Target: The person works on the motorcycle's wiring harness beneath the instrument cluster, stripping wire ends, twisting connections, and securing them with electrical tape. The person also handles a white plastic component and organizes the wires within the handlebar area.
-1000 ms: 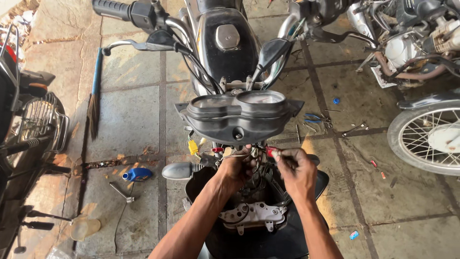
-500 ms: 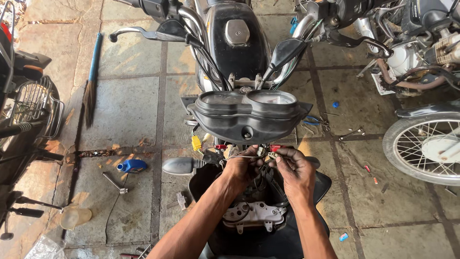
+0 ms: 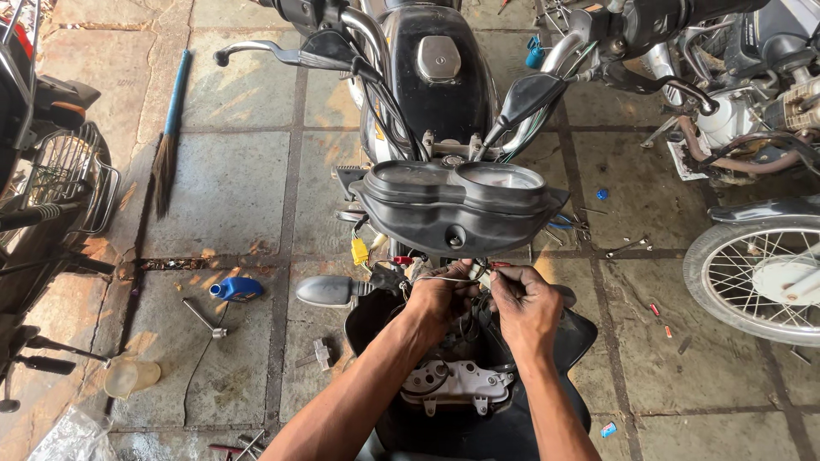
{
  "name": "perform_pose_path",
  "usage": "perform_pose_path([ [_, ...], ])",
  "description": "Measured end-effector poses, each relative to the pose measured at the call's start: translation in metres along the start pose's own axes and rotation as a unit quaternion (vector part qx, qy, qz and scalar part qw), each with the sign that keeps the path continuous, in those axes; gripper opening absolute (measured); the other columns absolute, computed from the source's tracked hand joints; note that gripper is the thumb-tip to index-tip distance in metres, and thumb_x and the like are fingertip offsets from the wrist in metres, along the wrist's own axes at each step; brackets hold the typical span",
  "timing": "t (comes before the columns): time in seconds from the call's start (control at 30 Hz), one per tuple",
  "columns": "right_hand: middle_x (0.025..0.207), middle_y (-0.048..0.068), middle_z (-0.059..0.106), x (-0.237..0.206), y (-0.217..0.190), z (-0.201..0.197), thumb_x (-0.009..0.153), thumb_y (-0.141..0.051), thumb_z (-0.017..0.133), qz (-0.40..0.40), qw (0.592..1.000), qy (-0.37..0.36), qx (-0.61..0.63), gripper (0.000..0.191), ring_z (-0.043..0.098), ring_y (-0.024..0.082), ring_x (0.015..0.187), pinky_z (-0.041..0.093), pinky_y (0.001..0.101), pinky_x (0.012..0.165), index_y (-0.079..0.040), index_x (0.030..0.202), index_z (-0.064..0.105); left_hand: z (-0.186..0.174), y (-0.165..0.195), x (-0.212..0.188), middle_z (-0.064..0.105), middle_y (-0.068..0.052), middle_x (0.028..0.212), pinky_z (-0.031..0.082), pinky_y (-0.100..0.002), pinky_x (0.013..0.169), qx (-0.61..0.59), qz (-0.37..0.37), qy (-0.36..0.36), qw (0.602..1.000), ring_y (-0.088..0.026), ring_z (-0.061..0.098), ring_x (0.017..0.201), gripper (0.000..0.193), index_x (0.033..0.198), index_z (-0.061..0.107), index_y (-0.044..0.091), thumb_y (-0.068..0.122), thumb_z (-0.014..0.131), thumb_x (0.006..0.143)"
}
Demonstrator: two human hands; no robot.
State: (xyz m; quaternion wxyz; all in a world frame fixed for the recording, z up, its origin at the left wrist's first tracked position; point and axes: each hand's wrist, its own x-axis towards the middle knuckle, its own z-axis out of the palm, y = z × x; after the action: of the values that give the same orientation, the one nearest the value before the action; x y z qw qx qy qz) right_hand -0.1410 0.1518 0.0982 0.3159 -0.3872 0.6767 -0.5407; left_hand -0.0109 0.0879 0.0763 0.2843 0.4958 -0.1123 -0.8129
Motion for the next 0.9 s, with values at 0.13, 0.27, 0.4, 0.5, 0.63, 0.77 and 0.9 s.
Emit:
perform_pose_path([
  [0.13,0.073,0.011,0.070,0.000,-0.006,0.001,0.092,-0.005,0.075,0.012,0.998,0.001,-0.059,0.009,0.056,0.009,0.056,0.044,0.0236,0.049,0.004,0.096,0.075,0.003,0.002,-0.004,0.064,0.001,0.066,0.052,-0.026,0.058,0.011,0.035,-0.004,0.999,-0.011,0.064,0.060,0.022,0.085,0.070,0.011,0.030,0.080,0.088],
  [0.27,0.078,0.007,0.074,0.001,-0.005,0.003,0.087,-0.003,0.075,-0.002,0.999,0.012,-0.030,0.009,0.063,0.008,0.057,0.050,0.0228,0.048,0.002,0.094,0.074,0.004,0.002,-0.005,0.066,0.001,0.068,0.057,-0.026,0.062,0.007,0.034,-0.002,0.999,-0.012,0.066,0.063,0.024,0.089,0.069,0.008,0.029,0.080,0.088],
  [0.4,0.076,0.008,0.073,0.002,-0.002,0.003,0.087,-0.004,0.075,0.003,1.000,-0.008,0.006,0.009,0.066,0.010,0.056,0.055,0.0243,0.049,0.003,0.092,0.072,0.001,-0.003,-0.003,0.068,0.001,0.069,0.056,-0.025,0.062,-0.021,0.040,0.002,0.999,-0.011,0.065,0.062,0.024,0.089,0.069,0.008,0.028,0.081,0.086],
  [0.5,0.073,0.009,0.072,0.002,-0.004,0.003,0.089,-0.005,0.074,0.023,0.999,-0.005,-0.032,0.009,0.063,0.010,0.056,0.050,0.0253,0.047,0.004,0.091,0.073,-0.002,-0.007,0.001,0.066,0.000,0.069,0.057,-0.025,0.061,-0.015,0.045,-0.010,0.999,-0.011,0.066,0.063,0.026,0.090,0.068,0.007,0.029,0.081,0.087],
  [0.63,0.076,0.005,0.075,-0.002,-0.013,0.007,0.088,-0.007,0.073,0.008,0.997,-0.008,-0.072,0.011,0.066,0.009,0.058,0.054,0.0227,0.050,0.003,0.093,0.074,-0.008,-0.010,0.009,0.065,0.001,0.068,0.054,-0.024,0.059,-0.035,0.051,-0.022,0.998,-0.010,0.061,0.059,0.024,0.091,0.068,0.006,0.026,0.081,0.087],
  [0.77,0.071,0.009,0.073,-0.010,-0.022,0.009,0.088,-0.008,0.075,0.018,0.992,-0.008,-0.125,0.014,0.062,0.012,0.057,0.049,0.0265,0.050,0.004,0.095,0.075,-0.011,-0.017,0.012,0.062,0.002,0.068,0.050,-0.023,0.056,-0.078,0.051,-0.031,0.995,-0.008,0.055,0.056,0.021,0.091,0.069,0.006,0.025,0.079,0.089],
  [0.9,0.075,0.009,0.075,-0.010,-0.023,0.015,0.087,-0.007,0.074,0.030,0.992,0.000,-0.121,0.014,0.067,0.013,0.059,0.054,0.0276,0.052,0.004,0.096,0.074,-0.011,-0.023,0.014,0.063,0.001,0.070,0.053,-0.024,0.059,-0.100,0.040,-0.004,0.994,-0.011,0.057,0.058,0.020,0.089,0.066,0.007,0.023,0.078,0.090],
])
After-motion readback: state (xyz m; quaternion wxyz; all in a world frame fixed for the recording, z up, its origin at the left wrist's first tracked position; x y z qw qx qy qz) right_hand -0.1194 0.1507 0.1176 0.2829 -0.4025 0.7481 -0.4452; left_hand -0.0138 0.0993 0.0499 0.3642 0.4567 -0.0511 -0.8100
